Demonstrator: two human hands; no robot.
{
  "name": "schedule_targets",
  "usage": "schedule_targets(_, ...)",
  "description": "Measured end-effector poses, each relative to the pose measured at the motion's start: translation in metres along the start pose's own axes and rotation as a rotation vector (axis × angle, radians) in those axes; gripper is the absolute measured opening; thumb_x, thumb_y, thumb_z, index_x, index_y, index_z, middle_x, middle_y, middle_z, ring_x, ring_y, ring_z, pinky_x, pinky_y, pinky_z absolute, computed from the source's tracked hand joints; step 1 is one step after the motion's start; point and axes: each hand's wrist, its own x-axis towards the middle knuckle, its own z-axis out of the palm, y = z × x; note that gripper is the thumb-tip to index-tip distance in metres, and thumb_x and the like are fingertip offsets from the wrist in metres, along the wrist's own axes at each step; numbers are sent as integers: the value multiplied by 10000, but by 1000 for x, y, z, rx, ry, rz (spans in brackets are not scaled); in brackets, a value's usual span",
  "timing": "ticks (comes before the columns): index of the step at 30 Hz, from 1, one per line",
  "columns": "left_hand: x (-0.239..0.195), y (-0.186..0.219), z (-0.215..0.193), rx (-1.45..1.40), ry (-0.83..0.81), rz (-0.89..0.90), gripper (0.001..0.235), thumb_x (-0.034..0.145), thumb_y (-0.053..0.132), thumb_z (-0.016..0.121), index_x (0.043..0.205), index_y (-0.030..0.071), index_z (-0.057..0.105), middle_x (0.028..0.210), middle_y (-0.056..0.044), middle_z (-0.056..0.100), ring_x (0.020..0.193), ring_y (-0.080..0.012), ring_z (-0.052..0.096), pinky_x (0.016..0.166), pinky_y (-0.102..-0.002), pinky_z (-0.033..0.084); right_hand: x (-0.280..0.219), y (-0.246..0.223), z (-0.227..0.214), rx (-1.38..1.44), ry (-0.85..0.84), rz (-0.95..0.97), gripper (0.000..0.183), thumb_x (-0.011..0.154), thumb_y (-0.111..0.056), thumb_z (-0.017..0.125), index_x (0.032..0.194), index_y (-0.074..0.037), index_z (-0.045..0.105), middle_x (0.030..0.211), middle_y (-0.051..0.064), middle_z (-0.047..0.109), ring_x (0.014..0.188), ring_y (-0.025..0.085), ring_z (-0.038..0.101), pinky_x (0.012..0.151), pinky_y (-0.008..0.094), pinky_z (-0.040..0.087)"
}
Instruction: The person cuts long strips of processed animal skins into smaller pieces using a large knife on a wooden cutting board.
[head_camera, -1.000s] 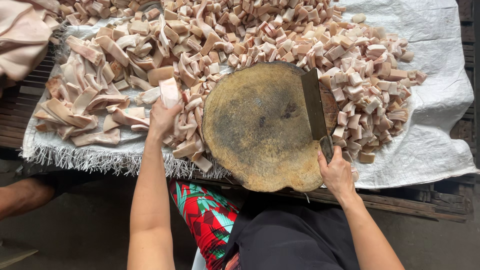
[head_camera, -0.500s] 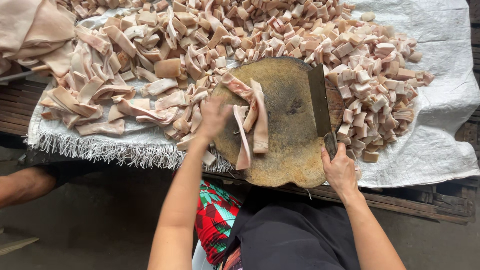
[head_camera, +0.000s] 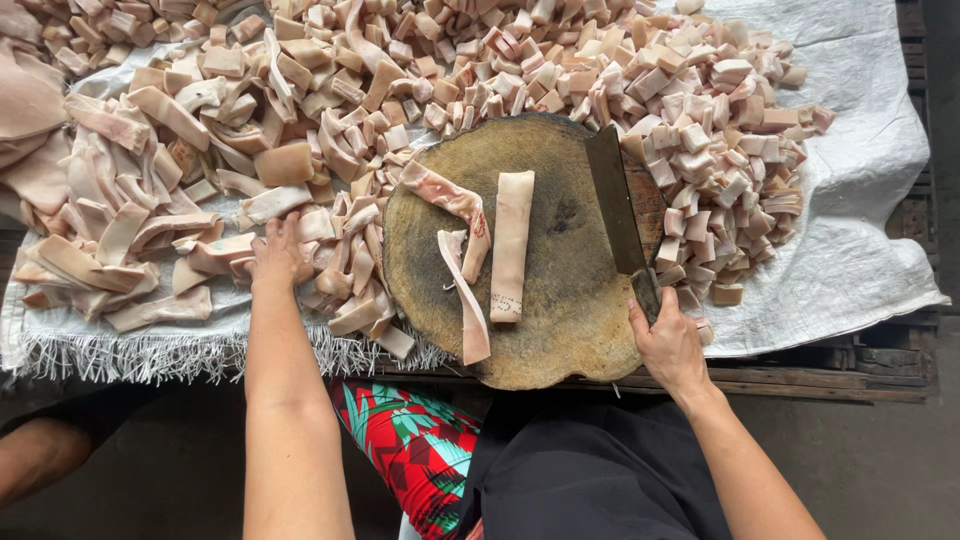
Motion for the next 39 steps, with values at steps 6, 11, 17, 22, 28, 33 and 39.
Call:
schedule_targets(6,-32,-15,19,62,213,108,550,770,256,815,1272,128,631,1363,-92,612,1308,-403,485,994,-591,495,-1,5,4,-18,35,-23,394,1005,-351,613,1160,0,522,749,268,697,748,468,711,671,543,534)
schedule_targets(11,-66,-7,3,-82,285,71,510,751,379,823,1160,97,707,1105,-238,707,1148,-448,602,951,-538,516,1,10,6,-22,52,-42,418,1003,-375,620,1149,2,516,776,295,698,787,506,698,702,572,528)
schedule_targets(17,-113,14,-82,-342,225,16,626,816,405,761,1314,47,641,1126,-314,703,1060,-458,672,970,-508,514,3,11,3,-27,39,-22,438,1010,-395,617,1162,1,510,772,324,689,799,536,687,724,591,527)
schedule_targets(22,-194,66,-175,-651,142,186,883,782,411,732,1562,139,421,1278,-208,671,1064,-310,712,921,-427,577,1,14,8,-53,63,-77,449,1017,-394,612,1158,18,502,808,336,684,812,551,680,713,597,536)
schedule_targets(28,-181,165,-164,-808,-150,147,830,897,577,601,1593,226,316,1288,-118,654,975,-289,740,882,-444,626,1,9,4,-43,25,-64,453,1031,-395,586,1156,29,487,802,327,692,797,531,697,704,583,554)
schedule_targets(33,-135,226,-55,-451,-7,302,764,1049,698,443,1608,201,287,1587,-223,325,1380,-469,336,955,-641,393,2,10,7,-66,8,-80,444,1053,-396,553,1147,32,484,787,295,708,769,492,726,698,550,586)
schedule_targets(39,-165,173,-58,-960,11,215,664,971,524,423,1545,190,394,1566,-147,419,1298,-297,561,938,-475,583,-1,21,10,3,36,-99,445,1048,-394,561,1173,26,487,800,306,707,797,507,717,732,561,569)
